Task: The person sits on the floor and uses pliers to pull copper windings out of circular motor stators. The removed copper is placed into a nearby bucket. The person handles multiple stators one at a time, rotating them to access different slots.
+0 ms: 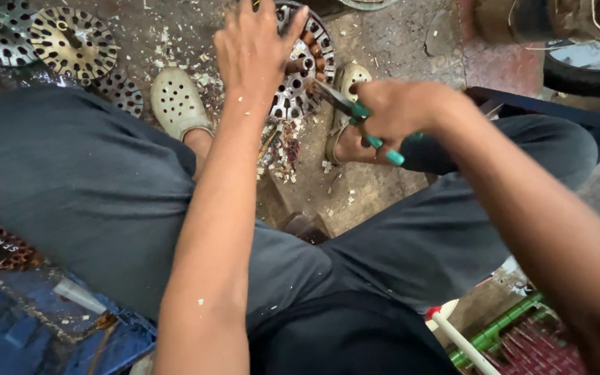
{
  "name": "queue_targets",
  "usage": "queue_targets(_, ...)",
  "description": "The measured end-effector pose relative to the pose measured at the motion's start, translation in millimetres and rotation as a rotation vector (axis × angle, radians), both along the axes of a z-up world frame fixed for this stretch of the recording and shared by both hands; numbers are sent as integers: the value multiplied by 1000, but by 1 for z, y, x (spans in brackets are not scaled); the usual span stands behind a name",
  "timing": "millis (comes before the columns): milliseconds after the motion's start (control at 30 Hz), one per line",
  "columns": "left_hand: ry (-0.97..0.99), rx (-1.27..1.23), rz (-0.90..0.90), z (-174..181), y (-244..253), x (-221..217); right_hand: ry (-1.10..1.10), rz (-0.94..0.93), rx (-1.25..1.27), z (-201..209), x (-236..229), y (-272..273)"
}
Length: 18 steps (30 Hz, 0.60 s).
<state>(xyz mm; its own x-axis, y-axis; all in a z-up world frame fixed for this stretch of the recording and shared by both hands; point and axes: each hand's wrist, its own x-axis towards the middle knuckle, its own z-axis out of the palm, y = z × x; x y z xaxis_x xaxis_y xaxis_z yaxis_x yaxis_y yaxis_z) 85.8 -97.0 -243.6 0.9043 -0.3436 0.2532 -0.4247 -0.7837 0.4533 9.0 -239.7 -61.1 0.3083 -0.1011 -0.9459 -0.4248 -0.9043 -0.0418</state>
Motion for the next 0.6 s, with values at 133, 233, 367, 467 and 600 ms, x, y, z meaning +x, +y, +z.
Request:
queue_targets(133, 5, 3, 1, -5, -3, -1, -69, 80, -43, 23, 16, 2)
queue_targets(233, 13, -6, 10, -7, -3, 1, -71, 103, -114, 33, 32, 14)
queue_targets(367, -7, 7, 23, -13, -7, 2, -189, 85, -91, 44, 48, 23)
queue_targets(467, 16, -80, 61, -17, -9, 3, -434, 59, -13, 53, 51, 17)
queue_targets(600, 201, -356, 155, -7, -3, 7, -991, 355, 162, 49, 32, 7)
